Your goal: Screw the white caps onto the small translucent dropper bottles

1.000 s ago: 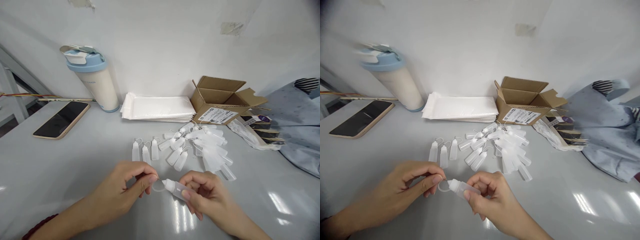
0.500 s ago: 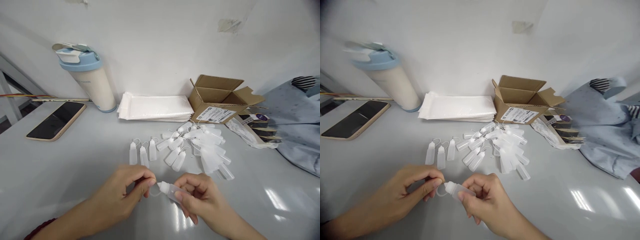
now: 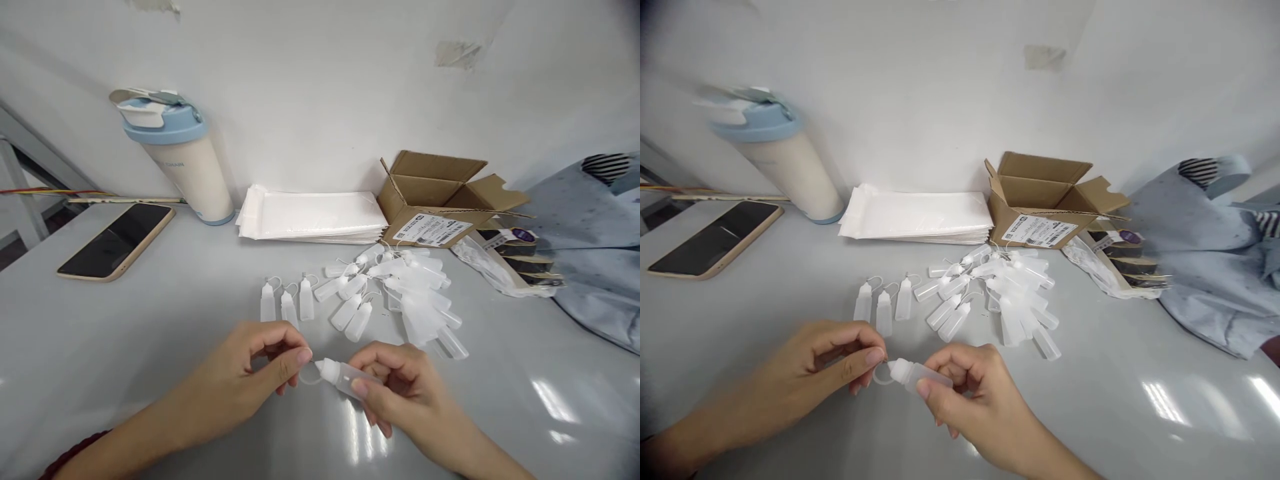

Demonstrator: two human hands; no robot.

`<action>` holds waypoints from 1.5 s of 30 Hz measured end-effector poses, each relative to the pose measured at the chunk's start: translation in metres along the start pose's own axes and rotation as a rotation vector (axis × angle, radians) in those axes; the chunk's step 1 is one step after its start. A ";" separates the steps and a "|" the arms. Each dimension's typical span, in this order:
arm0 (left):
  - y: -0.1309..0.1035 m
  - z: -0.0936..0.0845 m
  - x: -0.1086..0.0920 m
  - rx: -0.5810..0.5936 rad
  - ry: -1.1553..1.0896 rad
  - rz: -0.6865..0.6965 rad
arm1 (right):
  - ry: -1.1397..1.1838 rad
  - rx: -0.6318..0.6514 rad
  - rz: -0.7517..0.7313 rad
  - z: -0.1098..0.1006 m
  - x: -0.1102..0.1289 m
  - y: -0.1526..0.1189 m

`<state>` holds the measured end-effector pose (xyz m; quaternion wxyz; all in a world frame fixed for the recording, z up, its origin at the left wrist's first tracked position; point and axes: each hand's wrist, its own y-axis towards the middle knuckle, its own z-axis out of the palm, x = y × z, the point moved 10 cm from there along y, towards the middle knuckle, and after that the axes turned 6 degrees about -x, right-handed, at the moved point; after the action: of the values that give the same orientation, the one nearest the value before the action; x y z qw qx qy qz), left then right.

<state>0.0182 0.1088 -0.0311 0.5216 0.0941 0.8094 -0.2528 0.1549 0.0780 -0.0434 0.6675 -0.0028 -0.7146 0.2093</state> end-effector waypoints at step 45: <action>-0.001 -0.005 -0.005 -0.087 0.046 0.063 | -0.055 -0.009 -0.105 -0.003 0.004 0.000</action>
<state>0.0159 0.1108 -0.0249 0.5141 0.1023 0.8281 -0.1986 0.1576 0.0796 -0.0397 0.6575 0.0375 -0.7329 0.1708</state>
